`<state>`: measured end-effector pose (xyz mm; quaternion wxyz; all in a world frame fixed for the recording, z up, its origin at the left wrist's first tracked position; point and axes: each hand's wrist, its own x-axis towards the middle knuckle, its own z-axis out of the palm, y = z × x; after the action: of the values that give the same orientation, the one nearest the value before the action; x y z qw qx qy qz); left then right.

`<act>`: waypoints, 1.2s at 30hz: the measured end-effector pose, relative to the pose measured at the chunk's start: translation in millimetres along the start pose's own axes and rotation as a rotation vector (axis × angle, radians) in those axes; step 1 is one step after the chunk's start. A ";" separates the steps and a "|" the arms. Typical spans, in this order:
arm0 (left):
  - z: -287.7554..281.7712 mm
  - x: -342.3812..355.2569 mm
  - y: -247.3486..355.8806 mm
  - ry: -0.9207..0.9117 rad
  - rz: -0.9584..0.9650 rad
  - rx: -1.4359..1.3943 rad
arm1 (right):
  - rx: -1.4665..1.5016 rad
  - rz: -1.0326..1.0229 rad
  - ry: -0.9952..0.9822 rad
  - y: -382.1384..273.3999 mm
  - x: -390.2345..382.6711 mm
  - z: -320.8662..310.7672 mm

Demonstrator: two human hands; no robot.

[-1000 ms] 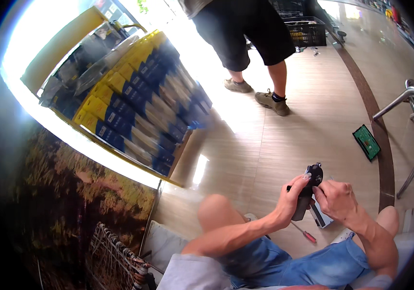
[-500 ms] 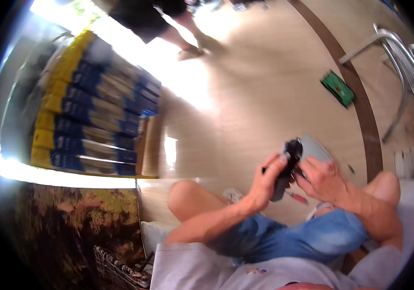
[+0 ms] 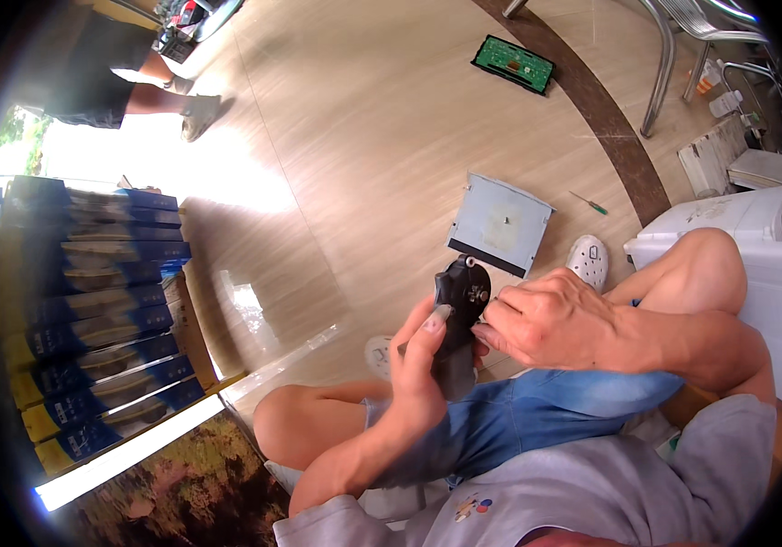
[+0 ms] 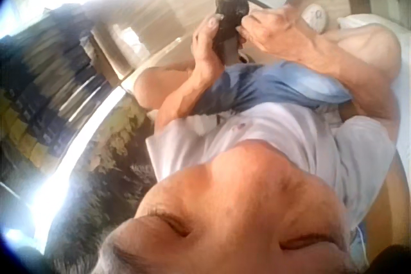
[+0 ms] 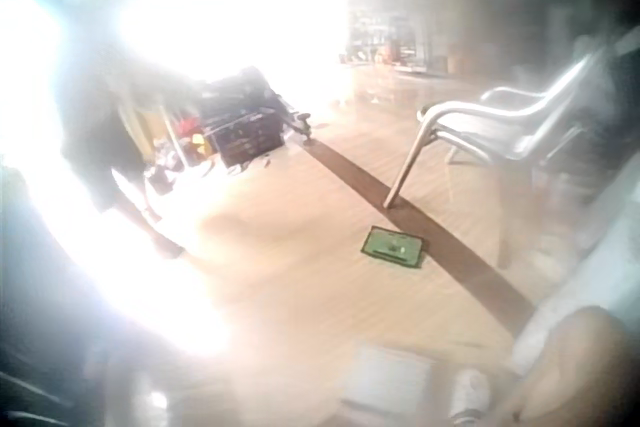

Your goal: The person repairs a small black mechanical component by hand while sitting on the floor, using a screwdriver to tighten a screw on the side.

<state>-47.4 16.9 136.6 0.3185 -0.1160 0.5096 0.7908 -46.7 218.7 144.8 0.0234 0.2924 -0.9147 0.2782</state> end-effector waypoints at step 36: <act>-11.4 -16.0 10.6 -0.025 -0.011 -0.356 | -0.397 0.369 -0.400 210.1 -11.2 141.2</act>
<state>-43.3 -2.3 147.2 0.3036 -0.1634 0.3572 0.8681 -135.6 292.4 -80.7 -0.1508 0.1606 -0.9749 0.0315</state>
